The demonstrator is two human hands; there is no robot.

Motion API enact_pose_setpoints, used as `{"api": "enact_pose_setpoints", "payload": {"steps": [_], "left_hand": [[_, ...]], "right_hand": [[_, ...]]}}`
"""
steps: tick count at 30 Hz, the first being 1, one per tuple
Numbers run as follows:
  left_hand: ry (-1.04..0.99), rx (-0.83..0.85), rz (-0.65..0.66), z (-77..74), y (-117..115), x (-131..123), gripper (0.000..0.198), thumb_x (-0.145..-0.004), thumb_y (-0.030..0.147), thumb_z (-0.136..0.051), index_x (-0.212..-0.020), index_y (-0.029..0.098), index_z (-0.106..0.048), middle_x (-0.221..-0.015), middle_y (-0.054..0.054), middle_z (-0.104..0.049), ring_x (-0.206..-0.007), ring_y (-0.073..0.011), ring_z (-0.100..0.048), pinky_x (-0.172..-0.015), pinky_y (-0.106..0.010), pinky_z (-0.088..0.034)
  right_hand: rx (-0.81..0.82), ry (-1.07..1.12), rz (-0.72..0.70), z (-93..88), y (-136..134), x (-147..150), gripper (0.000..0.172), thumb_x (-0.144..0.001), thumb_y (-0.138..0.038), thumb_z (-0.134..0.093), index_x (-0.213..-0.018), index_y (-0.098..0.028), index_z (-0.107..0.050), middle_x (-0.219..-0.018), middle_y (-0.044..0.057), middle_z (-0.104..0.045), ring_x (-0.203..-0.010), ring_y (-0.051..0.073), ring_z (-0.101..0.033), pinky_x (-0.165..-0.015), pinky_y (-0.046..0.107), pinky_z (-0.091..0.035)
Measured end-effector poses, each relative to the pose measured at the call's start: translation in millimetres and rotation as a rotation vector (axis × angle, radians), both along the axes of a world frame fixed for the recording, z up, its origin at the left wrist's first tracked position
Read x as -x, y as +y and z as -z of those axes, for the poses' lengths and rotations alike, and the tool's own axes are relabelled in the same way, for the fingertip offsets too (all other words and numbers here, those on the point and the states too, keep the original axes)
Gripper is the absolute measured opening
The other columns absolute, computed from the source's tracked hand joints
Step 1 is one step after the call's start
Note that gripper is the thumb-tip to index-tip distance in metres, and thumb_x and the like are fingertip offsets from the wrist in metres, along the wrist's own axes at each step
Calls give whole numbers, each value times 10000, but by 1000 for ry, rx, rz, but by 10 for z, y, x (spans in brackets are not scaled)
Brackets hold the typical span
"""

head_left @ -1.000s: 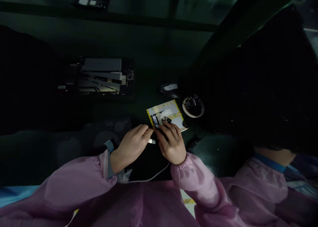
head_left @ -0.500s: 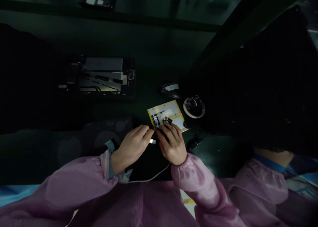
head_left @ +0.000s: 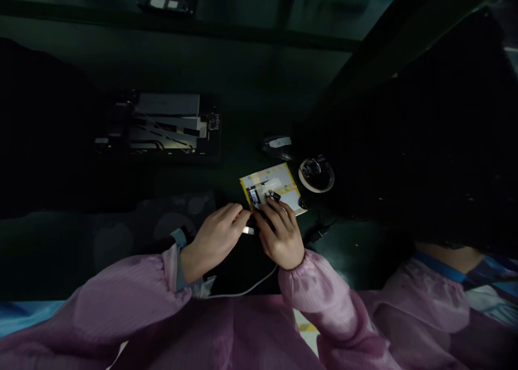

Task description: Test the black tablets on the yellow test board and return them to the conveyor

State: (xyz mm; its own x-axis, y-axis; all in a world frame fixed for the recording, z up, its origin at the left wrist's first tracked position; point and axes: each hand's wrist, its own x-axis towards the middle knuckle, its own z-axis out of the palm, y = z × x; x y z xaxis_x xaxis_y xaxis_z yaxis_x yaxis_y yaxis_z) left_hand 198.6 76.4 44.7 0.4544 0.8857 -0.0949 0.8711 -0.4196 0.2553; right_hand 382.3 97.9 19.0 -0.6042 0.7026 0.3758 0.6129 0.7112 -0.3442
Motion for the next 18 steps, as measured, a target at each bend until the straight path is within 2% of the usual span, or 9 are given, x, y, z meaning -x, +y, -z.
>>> {"api": "enact_pose_setpoints", "payload": {"steps": [12, 18], "left_hand": [[15, 48, 2, 23, 2, 0, 193, -880, 67, -453, -1005, 123, -587, -939, -71, -583, -858, -195, -557, -783, -336, -521], [26, -7, 13, 19, 7, 1, 197, -869, 43, -439, -963, 136, -586, -918, -68, -575, -843, -189, -551, -763, -322, -515]], "right_hand": [[11, -14, 11, -4, -23, 22, 291, -877, -100, -502, -1117, -132, -662, -1155, 114, -660, -1240, 282, -494, -1017, 473, -424], [43, -3, 26, -3, -31, 32, 301, -866, -117, -501, -1123, -130, -658, -1162, 125, -650, -1240, 287, -491, -995, 466, -442]]}}
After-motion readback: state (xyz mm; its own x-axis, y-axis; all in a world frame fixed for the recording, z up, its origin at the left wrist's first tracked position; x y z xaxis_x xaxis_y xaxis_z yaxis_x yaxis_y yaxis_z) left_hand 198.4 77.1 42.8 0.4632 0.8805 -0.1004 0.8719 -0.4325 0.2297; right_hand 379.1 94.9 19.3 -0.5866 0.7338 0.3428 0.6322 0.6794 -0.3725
